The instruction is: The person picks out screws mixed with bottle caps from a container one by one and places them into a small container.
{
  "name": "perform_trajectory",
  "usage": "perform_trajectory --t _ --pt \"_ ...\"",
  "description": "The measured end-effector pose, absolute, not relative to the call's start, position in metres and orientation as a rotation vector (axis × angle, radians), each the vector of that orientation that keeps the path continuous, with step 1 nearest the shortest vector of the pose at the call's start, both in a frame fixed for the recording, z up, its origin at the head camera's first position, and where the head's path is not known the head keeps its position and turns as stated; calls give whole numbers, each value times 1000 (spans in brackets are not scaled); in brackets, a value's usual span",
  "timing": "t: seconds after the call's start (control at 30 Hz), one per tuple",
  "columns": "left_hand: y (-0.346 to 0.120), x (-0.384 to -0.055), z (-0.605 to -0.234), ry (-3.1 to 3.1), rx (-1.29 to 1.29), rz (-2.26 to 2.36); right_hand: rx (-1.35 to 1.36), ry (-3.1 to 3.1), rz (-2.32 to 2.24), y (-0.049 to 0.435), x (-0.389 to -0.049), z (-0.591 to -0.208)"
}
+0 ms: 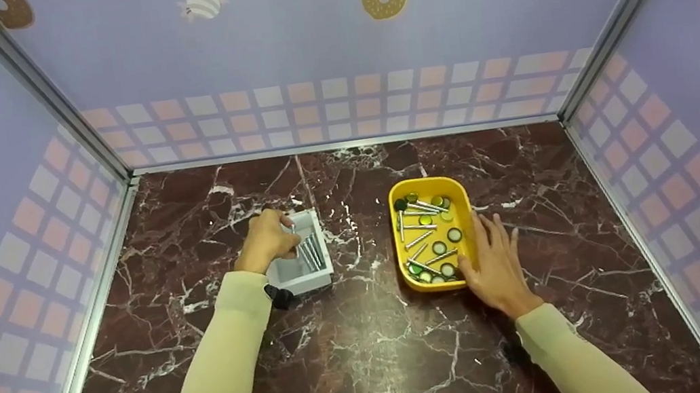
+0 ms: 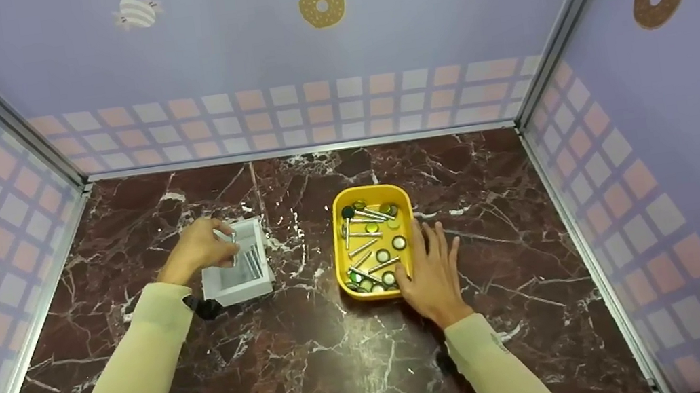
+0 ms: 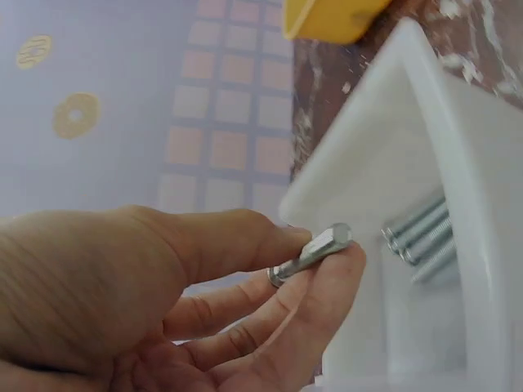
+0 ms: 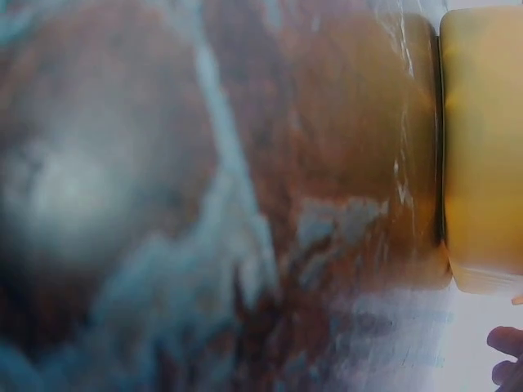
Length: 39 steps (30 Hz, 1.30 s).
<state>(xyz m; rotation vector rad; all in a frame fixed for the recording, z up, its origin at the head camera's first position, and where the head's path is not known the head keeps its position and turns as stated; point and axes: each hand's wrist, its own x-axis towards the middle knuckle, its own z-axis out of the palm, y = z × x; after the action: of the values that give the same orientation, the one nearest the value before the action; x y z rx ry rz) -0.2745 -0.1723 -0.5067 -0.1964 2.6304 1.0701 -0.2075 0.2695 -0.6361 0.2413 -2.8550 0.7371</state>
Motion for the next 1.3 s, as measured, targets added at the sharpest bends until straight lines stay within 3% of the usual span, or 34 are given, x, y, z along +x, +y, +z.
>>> perform_trajectory --t 0.63,0.93,1.3 --pt "-156 -300 -517 2568 -175 604 246 -2848 733 270 -209 -633" --pt "-171 -331 -577 2500 -198 602 246 -2849 745 269 -208 -637" --pt "-161 -296 -517 2546 -231 651 236 -2865 761 269 -208 -635"
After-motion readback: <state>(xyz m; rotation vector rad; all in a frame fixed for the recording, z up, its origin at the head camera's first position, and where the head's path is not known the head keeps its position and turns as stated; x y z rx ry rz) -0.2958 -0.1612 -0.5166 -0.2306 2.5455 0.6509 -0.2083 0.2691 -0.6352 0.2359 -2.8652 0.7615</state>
